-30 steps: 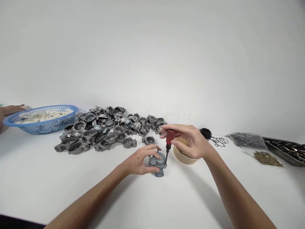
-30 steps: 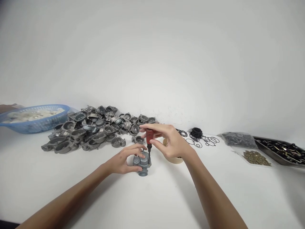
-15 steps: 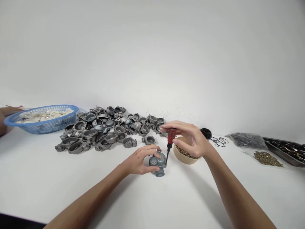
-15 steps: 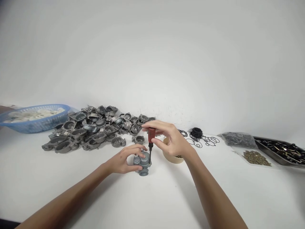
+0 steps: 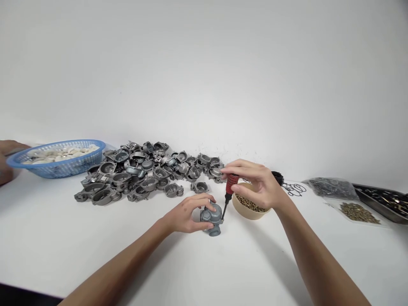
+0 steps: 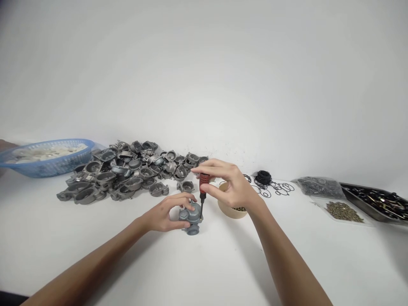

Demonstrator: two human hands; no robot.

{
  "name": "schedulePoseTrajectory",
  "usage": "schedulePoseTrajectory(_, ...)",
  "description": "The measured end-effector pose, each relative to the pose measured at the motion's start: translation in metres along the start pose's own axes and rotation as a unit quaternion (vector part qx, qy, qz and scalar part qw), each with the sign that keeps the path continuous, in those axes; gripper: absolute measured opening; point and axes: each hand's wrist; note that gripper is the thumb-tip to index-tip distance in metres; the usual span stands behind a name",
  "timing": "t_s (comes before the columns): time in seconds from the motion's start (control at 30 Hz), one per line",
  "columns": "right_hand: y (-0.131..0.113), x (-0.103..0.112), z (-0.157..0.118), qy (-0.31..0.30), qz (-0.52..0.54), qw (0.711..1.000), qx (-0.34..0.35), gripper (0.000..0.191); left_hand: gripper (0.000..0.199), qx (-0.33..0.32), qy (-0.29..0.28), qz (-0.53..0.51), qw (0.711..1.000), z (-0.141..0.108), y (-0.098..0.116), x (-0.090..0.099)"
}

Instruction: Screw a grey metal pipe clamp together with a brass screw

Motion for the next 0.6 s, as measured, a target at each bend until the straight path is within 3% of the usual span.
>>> schedulePoseTrajectory(0.1, -0.0003, -0.0003, 0.0001, -0.028, 0.031, 0.999, -0.024, 0.037, 0.031, 0.001, -0.011, -0.015, 1.000, 0.0001, 0.0011, 0.0028)
schedulePoseTrajectory(0.23, 0.0017, 0.0000, 0.0002, 0.007, -0.037, 0.999, -0.008, 0.034, 0.029, 0.006, -0.018, -0.029, 0.999, -0.0005, 0.0013, 0.0053)
schedulePoseTrajectory(0.4, 0.0036, 0.0035, -0.0016, -0.044, 0.046, 0.997, -0.034, 0.037, 0.030, 0.012, -0.023, -0.035, 0.999, -0.0007, 0.0006, 0.0055)
schedulePoseTrajectory(0.5, 0.0026, 0.0056, -0.0023, -0.014, -0.011, 1.000, -0.018, 0.038, 0.030, 0.014, -0.024, -0.034, 0.999, -0.0002, 0.0011, 0.0052)
schedulePoseTrajectory(0.6, 0.0002, 0.0051, -0.0027, -0.037, 0.000, 0.999, -0.038, 0.043, 0.029, 0.012, -0.022, -0.035, 0.999, 0.0000, 0.0016, 0.0052)
Point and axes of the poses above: each hand's wrist, its own z-axis towards the middle knuckle, its own x-axis out of the back of the hand, y = z × x, and after that the axes turned 1 degree about z, right-handed
